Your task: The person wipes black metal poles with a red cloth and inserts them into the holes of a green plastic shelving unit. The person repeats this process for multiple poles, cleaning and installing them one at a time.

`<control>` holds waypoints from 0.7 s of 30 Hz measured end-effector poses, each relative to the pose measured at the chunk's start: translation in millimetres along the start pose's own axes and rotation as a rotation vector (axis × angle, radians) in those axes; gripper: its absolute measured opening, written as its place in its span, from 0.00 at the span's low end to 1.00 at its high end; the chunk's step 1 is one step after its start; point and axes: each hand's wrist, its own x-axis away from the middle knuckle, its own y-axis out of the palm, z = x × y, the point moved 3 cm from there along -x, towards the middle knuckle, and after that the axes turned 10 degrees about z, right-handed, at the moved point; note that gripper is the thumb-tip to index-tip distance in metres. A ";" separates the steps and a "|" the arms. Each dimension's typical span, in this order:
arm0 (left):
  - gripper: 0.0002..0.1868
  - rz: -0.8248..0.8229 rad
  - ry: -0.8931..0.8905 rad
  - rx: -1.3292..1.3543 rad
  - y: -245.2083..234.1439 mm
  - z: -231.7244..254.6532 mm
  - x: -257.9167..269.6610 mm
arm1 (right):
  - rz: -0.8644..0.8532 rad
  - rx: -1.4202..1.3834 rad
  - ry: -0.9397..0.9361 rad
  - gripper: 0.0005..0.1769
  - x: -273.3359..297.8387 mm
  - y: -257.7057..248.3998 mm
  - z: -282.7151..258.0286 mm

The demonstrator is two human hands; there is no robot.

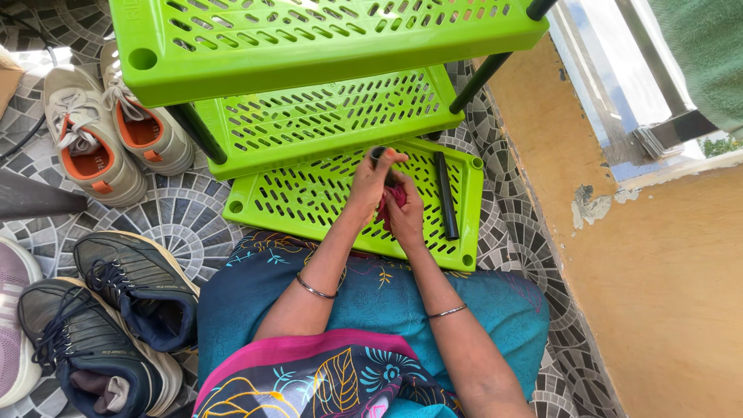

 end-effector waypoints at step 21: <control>0.17 0.316 -0.218 0.588 -33.2 9.9 -13.9 | -0.089 -0.003 0.167 0.15 49.3 -99.4 -65.0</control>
